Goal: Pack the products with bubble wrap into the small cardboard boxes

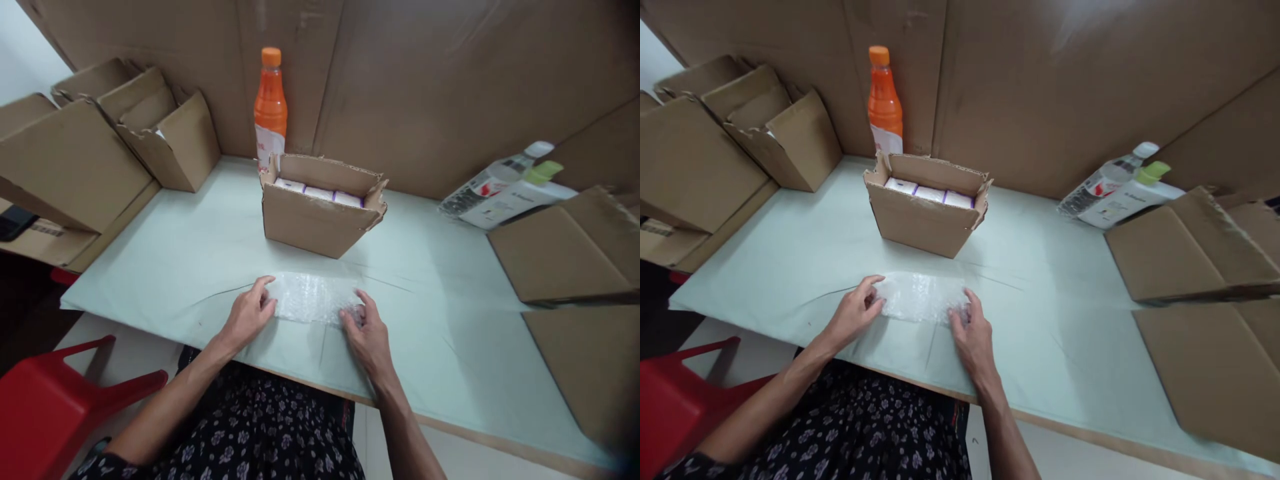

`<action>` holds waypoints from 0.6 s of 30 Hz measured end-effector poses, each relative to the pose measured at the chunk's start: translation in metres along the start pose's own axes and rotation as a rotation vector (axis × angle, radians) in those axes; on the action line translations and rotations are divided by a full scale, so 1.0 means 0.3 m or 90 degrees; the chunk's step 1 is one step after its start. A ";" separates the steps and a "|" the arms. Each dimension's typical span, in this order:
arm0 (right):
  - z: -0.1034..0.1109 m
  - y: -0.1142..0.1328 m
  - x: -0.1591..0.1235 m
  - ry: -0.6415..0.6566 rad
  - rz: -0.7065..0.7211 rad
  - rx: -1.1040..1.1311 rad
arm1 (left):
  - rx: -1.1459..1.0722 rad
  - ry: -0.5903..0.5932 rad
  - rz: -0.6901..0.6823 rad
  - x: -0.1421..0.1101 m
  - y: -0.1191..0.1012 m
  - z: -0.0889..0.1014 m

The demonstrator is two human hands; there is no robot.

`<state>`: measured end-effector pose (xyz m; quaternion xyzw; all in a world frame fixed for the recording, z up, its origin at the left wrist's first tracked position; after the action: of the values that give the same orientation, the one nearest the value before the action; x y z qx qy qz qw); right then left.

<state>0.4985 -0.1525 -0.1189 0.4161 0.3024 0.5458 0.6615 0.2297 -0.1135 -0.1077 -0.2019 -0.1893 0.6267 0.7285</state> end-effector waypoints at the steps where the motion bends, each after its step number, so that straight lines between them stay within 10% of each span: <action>1: 0.017 0.013 0.002 0.010 -0.005 0.027 | -0.063 -0.018 -0.011 -0.001 0.000 0.016; 11: 0.227 0.449 0.301 -0.070 0.358 0.050 | -0.042 -0.451 -0.311 0.251 -0.201 0.443; 18: 0.200 0.556 0.676 0.191 0.245 -0.206 | 0.121 -0.080 -0.211 0.626 -0.262 0.556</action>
<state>0.5162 0.0415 0.0673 0.2697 0.2215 0.7580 0.5510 0.2340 0.0712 0.0796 -0.0591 -0.2047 0.5249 0.8241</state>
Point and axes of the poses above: each hand's wrist, its own x-axis towards the middle knuckle, its own z-axis out of the back of the hand, y = z × x, the point moved 2 cm from there along x, towards the middle knuckle, and after that the axes turned 15 degrees about x, right-handed, at the moved point
